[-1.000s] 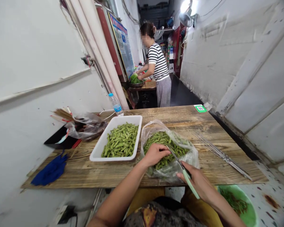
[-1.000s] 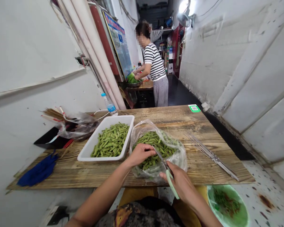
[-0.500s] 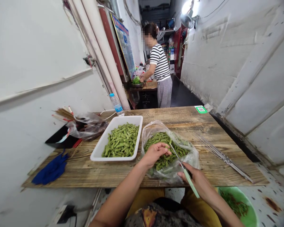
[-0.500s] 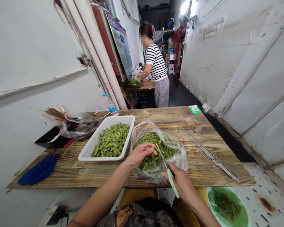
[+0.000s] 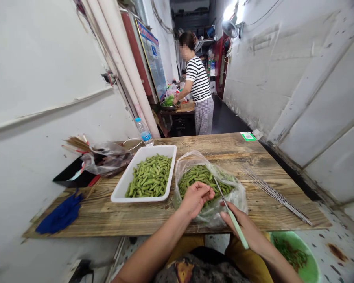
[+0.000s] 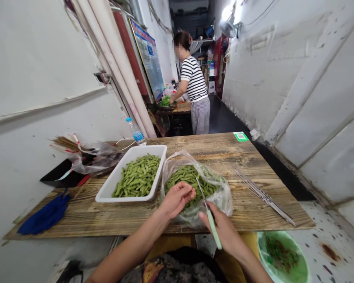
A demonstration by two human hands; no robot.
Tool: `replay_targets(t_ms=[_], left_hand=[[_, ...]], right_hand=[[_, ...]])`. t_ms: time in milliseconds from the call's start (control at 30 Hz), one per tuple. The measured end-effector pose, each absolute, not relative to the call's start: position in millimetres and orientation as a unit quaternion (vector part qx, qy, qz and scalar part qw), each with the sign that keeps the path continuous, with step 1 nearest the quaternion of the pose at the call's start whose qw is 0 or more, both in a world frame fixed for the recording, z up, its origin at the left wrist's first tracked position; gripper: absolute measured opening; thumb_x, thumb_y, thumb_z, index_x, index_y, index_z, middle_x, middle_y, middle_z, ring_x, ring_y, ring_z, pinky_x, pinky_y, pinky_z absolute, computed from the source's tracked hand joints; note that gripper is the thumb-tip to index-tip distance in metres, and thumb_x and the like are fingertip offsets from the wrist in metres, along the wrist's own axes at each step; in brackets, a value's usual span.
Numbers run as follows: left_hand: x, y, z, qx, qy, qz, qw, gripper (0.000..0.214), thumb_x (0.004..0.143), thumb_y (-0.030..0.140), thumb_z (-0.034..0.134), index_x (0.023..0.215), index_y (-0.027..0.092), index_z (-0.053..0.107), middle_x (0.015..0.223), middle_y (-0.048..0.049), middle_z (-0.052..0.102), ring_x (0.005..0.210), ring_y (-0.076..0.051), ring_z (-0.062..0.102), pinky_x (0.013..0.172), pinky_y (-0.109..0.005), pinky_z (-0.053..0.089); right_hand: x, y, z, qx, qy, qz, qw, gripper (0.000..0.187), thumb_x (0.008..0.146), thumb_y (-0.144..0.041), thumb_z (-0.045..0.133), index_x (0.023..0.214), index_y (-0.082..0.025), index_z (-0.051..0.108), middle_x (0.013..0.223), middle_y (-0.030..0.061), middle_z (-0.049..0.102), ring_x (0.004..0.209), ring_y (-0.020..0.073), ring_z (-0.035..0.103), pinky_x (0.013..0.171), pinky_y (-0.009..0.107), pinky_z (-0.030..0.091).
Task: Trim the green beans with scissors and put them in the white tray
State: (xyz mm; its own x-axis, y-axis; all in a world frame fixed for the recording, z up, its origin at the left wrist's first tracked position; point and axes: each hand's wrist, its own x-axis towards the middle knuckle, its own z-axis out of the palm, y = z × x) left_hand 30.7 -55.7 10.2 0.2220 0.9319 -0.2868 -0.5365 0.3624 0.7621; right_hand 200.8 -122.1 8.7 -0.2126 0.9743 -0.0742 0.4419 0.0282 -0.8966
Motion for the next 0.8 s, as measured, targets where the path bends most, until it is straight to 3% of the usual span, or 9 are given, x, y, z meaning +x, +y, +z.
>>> replay_targets(t_ms=[167,400,567,633,700,800], left_hand=[[36,-62,10,0.273,0.374,0.481,0.744,0.033,0.06,0.023,0.077,0.064,0.013,0.046,0.068,-0.0063,0.067,0.059,-0.011,0.063,0.059,-0.02,0.049],[32,-63,4,0.312,0.375,0.451,0.747,0.037,0.061,0.024,0.077,0.066,0.014,0.042,0.069,-0.007,0.067,0.06,-0.013,0.065,0.059,-0.022,0.049],[19,-56,0,0.388,0.393,0.391,0.736,0.033,0.069,0.023,0.067,0.095,0.014,0.049,0.073,-0.0043,0.065,0.063,-0.014,0.063,0.064,-0.028,0.049],[13,-49,1,0.467,0.445,0.415,0.642,0.028,0.075,0.02,0.056,0.102,0.015,0.051,0.075,-0.0024,0.061,0.064,-0.012,0.059,0.064,-0.027,0.047],[9,-40,3,0.572,0.517,0.432,0.468,0.022,0.075,0.016,0.049,0.097,0.015,0.055,0.077,-0.0017,0.058,0.066,-0.012,0.055,0.065,-0.027,0.044],[12,-28,4,0.718,0.554,0.36,0.218,0.014,0.071,0.015,0.054,0.083,0.016,0.059,0.08,-0.0034,0.058,0.076,-0.016,0.053,0.073,-0.031,0.04]], right_hand=[[201,-122,3,-0.526,-0.622,0.485,0.317,0.054,0.083,-0.056,0.049,0.119,-0.017,0.057,0.06,0.0005,0.06,0.064,0.019,0.059,0.062,0.028,0.049],[205,-118,0,-0.514,-0.597,0.537,0.301,0.046,0.079,-0.052,0.058,0.108,-0.017,0.06,0.048,-0.0065,0.046,0.041,0.0086,0.041,0.04,0.019,0.035],[209,-118,-17,-0.539,-0.546,0.576,0.283,0.041,0.08,-0.054,0.054,0.096,-0.016,0.057,0.041,-0.0105,0.035,0.03,0.0062,0.031,0.03,0.018,0.026],[213,-117,-24,-0.547,-0.541,0.569,0.29,0.044,0.081,-0.053,0.053,0.104,-0.016,0.054,0.042,-0.0109,0.035,0.031,0.0071,0.033,0.031,0.018,0.029],[218,-117,-28,-0.554,-0.548,0.556,0.289,0.049,0.081,-0.053,0.053,0.112,-0.015,0.051,0.043,-0.0105,0.037,0.034,0.0083,0.037,0.034,0.019,0.032],[223,-118,-25,-0.557,-0.576,0.529,0.281,0.051,0.081,-0.053,0.053,0.115,-0.016,0.052,0.049,-0.0074,0.044,0.042,0.0104,0.044,0.04,0.021,0.037]])
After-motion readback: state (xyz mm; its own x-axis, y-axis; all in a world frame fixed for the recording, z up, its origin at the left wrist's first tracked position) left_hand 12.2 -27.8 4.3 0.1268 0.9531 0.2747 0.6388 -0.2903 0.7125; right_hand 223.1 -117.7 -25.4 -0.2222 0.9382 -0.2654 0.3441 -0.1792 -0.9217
